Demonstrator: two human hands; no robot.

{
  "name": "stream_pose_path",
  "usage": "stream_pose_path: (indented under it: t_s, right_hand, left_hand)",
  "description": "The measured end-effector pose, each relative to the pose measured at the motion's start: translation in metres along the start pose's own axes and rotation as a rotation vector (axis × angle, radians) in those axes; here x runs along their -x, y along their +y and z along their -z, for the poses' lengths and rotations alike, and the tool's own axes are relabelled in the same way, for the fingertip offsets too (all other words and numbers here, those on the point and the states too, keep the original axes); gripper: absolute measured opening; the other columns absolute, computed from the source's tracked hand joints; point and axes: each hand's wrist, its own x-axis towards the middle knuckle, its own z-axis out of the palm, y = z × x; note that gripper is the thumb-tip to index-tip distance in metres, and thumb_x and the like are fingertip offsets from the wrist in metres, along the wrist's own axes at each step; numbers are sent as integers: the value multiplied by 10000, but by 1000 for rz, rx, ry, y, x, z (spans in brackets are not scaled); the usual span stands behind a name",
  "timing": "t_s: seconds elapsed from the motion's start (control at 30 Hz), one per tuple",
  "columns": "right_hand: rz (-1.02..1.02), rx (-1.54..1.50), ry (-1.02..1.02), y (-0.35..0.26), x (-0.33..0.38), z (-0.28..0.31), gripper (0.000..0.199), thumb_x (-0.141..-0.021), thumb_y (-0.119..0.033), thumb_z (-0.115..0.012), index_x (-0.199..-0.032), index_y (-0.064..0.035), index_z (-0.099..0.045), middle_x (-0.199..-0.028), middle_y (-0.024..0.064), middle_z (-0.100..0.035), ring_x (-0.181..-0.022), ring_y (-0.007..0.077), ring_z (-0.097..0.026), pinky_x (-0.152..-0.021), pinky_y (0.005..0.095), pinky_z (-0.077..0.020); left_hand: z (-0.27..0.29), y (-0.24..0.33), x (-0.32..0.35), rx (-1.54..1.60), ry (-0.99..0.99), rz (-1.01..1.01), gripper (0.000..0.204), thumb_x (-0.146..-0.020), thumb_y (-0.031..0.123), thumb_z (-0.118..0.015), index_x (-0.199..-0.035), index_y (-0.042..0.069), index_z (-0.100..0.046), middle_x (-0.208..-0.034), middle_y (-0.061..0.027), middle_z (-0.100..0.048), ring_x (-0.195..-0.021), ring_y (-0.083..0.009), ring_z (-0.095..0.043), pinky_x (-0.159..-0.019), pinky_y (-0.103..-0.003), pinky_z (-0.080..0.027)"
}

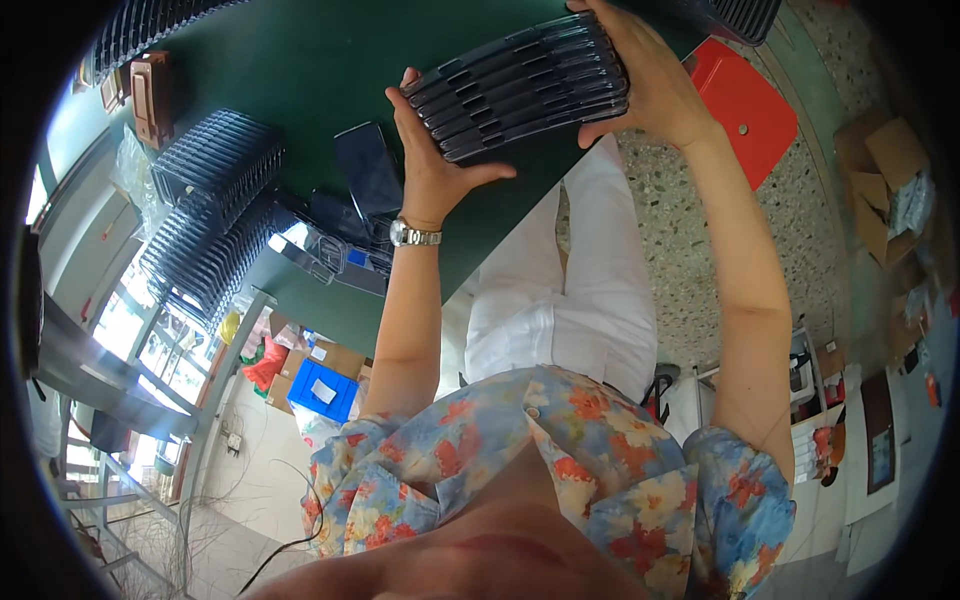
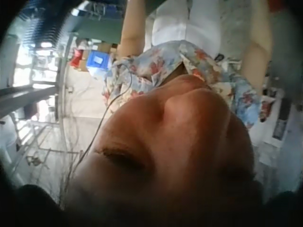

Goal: Stacking and organizing black plastic food containers on a workbench in a workshop.

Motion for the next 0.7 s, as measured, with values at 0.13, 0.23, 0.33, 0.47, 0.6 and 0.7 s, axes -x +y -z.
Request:
stream_pose_path:
  t_s: [0.13,0.23,0.33,0.47,0.6,0.7]
  right_hand:
    - [49,24,-18,5,-1,4,1305,-370,-380,-872,-1461,-115,-206,-1401,97,-425,-1310,292,-376,-1099,403,-285]
    - [49,111,-27,4,1,8,1259,-378,-361,-876,-1440,-104,-251,-1389,97,-435,-1309,294,-374,-1098,404,-288]
    - [39,120,-17,12,11,12,1228,-376,-369,-880,-1416,-89,-289,-1367,99,-450,-1302,304,-377,-1089,405,-300]
    - [10,-25,-7,-5,26,14,1196,-391,-413,-873,-1395,-76,-317,-1312,151,-446,-1244,343,-408,-1038,408,-350]
    - [-216,-178,37,-43,67,21,1236,-403,-462,-878,-1419,-85,-284,-1320,176,-421,-1254,332,-402,-1050,409,-334]
    - [-259,-250,109,-47,73,18,1257,-410,-431,-892,-1437,-92,-251,-1341,180,-395,-1260,332,-402,-1055,407,-337]
  left_hand:
    - [15,9,4,54,-73,160,1218,-621,135,-833,-1463,28,41,-1501,-179,-223,-1321,-324,-355,-1063,-375,-340]
    - [23,16,0,-33,-120,210,1002,-680,-13,-753,-1464,36,-131,-1461,-133,-342,-1275,-272,-438,-1049,-351,-372]
    - [18,16,-5,89,-101,245,876,-649,-28,-728,-1408,71,-303,-1423,-103,-402,-1260,-279,-448,-1027,-342,-398]
    - [30,18,-1,245,-130,293,846,-656,-4,-769,-1386,37,-344,-1380,-119,-447,-1271,-249,-445,-1057,-344,-369]
    - [53,36,-4,477,-390,338,1011,-616,-96,-776,-1454,47,-229,-1490,-93,-275,-1335,-199,-344,-1103,-338,-283]
    - [53,30,-13,550,-416,295,1012,-624,-95,-773,-1459,62,-224,-1486,-88,-270,-1337,-187,-334,-1104,-338,-281]
